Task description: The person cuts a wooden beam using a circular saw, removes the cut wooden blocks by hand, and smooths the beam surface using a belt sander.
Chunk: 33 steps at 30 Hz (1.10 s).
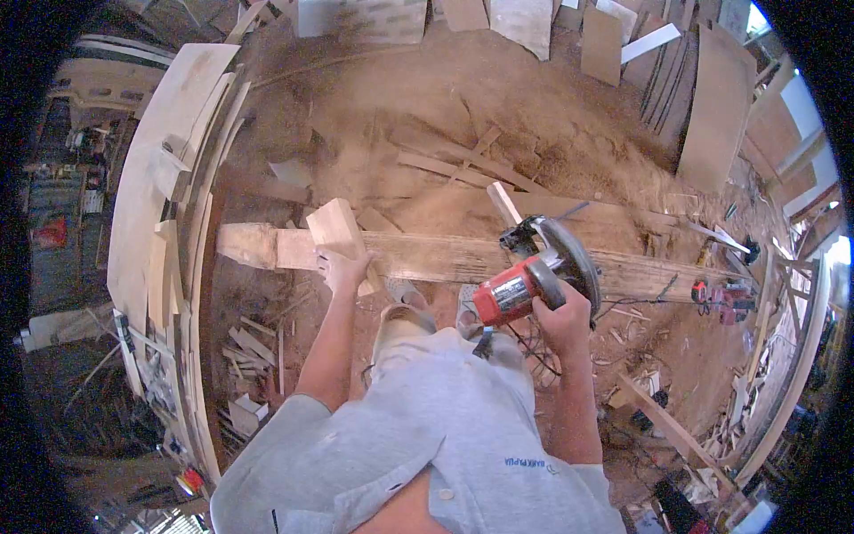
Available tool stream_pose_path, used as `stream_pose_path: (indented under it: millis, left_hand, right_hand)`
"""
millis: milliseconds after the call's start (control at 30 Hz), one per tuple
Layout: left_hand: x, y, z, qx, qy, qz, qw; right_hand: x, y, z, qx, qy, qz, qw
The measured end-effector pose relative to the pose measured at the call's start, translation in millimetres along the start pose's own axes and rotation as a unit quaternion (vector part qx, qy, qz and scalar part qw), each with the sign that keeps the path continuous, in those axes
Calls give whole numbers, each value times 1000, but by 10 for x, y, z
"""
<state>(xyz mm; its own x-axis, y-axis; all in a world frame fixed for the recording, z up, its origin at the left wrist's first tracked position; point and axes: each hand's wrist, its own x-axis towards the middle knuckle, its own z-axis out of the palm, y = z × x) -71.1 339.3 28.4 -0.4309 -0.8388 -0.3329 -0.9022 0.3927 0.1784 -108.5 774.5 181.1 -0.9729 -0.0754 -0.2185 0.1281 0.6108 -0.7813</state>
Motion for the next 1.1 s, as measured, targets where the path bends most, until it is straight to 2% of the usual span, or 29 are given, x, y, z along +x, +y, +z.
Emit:
stream_pose_path:
  millis: [67, 133, 167, 233, 333, 400, 467, 500, 600, 700, 900, 967, 1100]
  left_hand:
    - [190, -135, 95, -20, -2, 47, 999]
    - [558, -569, 223, -40, 20, 142, 989]
    - [678, -728, 97, -165, -58, 147, 973]
    - [877, -1028, -168, -400, -210, 148, 880]
    - [1062, -1302, -411, -455, -182, 118, 864]
    - [989, -1300, -348, -254, -43, 152, 954]
    - [823, -1176, -284, -34, 95, 171, 980]
    - [699, -1029, -372, -60, 85, 137, 985]
    - [629, -925, -523, -57, 68, 180, 980]
    - [288, -776, -744, -67, 69, 193, 977]
    - [198, -337, -478, 16, 11, 151, 988]
    - [161, -339, -457, -11, 40, 160, 986]
    - [214, -378, -407, -34, 65, 145, 987]
  right_hand:
    - [-23, -6, -10, 15, 2, -2, 1000]
    - [-19, -25, -22, 20, -1, -3, 1000]
    - [-29, -51, -36, 16, -5, -2, 1000]
    - [-64, -24, -27, 12, -9, -7, 1000]
    - [-38, 104, 18, 8, -9, -27, 1000]
    - [-44, 108, 48, 6, -14, -30, 999]
    - [-42, 29, 43, -12, -34, -24, 999]
    - [-39, -5, 42, -21, -41, -21, 999]
    - [-72, 93, 131, 19, -33, -21, 999]
    - [-132, -62, 108, -5, -37, -21, 999]
    - [-97, -142, 191, -27, -20, -43, 999]
    - [-78, -137, 198, -23, -11, -37, 999]
    - [83, -119, 234, -75, 8, -95, 993]
